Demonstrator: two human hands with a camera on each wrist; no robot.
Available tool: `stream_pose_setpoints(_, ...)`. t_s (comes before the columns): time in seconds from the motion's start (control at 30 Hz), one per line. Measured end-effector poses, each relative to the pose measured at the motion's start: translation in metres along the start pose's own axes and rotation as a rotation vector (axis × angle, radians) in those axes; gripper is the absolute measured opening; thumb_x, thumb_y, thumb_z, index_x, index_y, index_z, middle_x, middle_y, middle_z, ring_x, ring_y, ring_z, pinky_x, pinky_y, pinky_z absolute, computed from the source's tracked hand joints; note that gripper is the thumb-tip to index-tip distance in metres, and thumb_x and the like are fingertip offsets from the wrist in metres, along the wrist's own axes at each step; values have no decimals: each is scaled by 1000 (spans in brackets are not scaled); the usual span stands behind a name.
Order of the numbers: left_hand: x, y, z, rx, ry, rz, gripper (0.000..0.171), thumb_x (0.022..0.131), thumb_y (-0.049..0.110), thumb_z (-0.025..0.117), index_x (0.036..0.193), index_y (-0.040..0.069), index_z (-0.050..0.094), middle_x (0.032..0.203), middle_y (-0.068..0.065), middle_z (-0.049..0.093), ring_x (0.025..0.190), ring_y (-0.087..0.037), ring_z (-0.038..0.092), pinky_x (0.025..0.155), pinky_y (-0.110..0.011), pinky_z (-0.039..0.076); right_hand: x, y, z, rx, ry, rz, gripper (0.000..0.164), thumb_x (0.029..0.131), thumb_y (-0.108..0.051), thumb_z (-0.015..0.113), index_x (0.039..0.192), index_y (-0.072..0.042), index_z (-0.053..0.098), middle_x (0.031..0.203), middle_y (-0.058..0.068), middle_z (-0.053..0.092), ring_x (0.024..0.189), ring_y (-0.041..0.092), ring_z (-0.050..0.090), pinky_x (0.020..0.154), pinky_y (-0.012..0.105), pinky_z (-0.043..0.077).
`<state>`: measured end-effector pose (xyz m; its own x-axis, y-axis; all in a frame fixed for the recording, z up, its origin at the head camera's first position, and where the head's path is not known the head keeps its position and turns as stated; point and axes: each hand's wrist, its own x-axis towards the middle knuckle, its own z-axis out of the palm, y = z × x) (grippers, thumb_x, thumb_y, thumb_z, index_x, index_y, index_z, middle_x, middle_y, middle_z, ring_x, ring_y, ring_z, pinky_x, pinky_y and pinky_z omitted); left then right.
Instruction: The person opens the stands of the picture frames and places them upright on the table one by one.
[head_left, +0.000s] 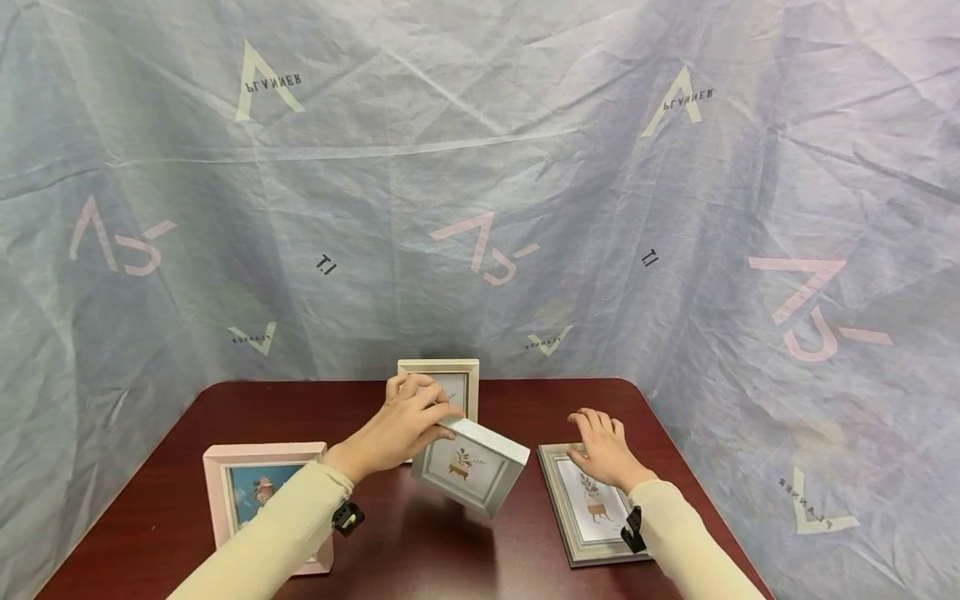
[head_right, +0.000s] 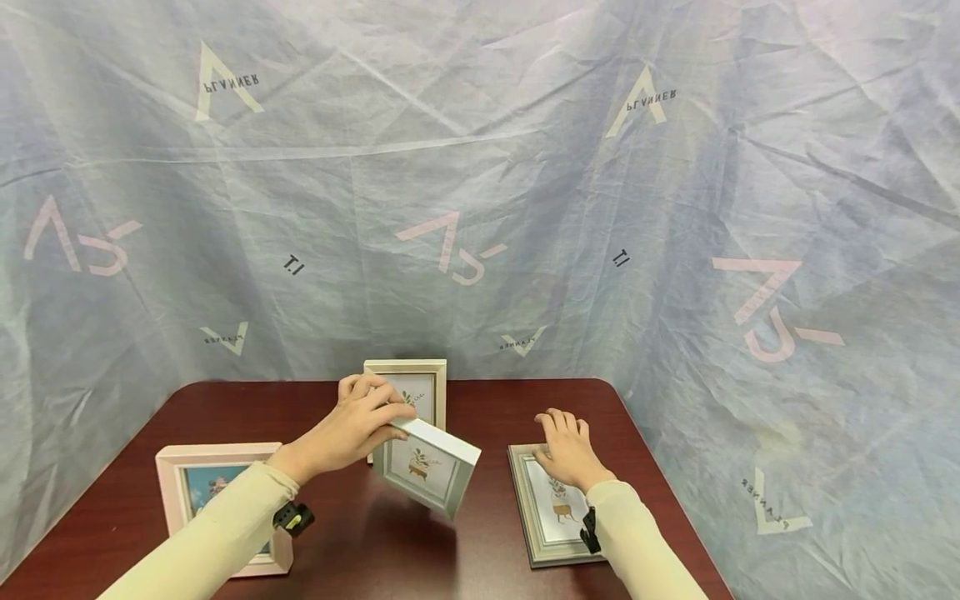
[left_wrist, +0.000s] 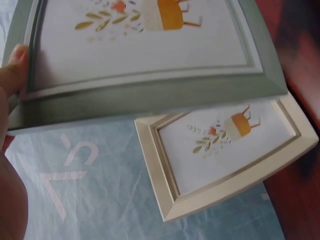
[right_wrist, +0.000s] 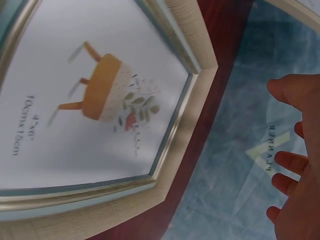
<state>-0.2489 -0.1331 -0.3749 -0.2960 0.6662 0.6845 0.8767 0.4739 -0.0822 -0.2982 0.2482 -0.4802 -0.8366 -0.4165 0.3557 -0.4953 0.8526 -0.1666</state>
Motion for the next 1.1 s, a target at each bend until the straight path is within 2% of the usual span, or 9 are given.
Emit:
stream_pose_setpoints(0.1,-1,3,5,22,46,-36,44,102,47,38,111,16,68,98,4,53,107,-28,45,88,-56,24,-3,2,1,-7,8,6,48,86,-18,75,125,-3,52,132,23,47,123,43,40,91,61,29)
stream_pose_setpoints(0.43,-1,12,15,71,141,-140,49,102,49,36,106,13,70,97,0,54,104,-29,43,85,-57,25,-10,5,3,31,11,25,48,85,-16,76,125,-3,52,132,23,47,123,44,39,91,62,27)
stream_pose_setpoints(0.83,-1,11,16,64,155,-178,47,102,47,38,107,12,69,97,0,54,103,-28,43,85,-56,23,-12,2,0,33,22,32,48,85,-15,77,124,-2,53,131,23,48,123,44,40,90,62,28)
stream_pose_setpoints(1.1,-3,12,17,39,157,-225,50,102,50,37,107,12,70,98,-1,56,104,-29,42,85,-56,22,-12,-7,-2,48,58,0,48,84,-16,78,123,-2,54,129,21,49,121,43,42,89,61,29)
